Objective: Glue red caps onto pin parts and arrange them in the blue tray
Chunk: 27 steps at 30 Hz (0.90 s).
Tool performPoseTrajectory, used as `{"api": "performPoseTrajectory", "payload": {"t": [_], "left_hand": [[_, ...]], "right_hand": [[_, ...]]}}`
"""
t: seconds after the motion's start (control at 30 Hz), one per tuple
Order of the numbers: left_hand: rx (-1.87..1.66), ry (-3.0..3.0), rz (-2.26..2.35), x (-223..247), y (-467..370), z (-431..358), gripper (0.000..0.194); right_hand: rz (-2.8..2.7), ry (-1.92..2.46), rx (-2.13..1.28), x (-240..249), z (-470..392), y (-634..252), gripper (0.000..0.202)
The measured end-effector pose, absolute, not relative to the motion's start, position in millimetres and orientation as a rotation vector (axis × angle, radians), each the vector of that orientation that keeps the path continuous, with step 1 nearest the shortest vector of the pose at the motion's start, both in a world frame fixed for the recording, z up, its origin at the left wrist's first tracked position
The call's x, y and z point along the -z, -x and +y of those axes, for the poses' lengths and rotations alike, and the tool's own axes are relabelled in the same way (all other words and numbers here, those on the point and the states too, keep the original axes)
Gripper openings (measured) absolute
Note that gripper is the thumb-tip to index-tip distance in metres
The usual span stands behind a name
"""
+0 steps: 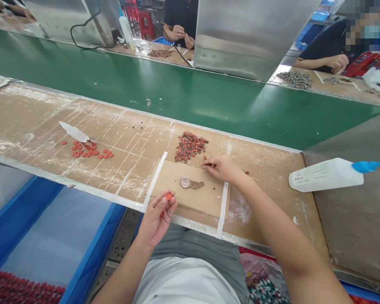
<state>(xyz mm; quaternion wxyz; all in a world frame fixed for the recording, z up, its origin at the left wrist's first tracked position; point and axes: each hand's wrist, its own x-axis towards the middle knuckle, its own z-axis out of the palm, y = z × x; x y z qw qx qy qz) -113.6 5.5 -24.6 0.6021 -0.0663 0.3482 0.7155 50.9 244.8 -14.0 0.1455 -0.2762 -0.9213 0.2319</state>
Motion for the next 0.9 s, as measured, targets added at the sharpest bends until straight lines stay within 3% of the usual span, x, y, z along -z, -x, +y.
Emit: {"api": "performPoseTrajectory", "payload": {"t": [0.27,0.57,0.9], "left_hand": [[-1.663,0.129,0.779,25,115,7,0.024],[-1.693,0.154,0.782,29,111,11,0.027],[-1.714,0.102,0.787,38,109,16,0.025]], "right_hand": [[-2.429,0.720,-0.468,37,213,-59,0.013],[-1.825,1.027,-0.899,36,156,-27,0.024],[-1.960,0.671,-0.563,48,148,-14,0.017]]}}
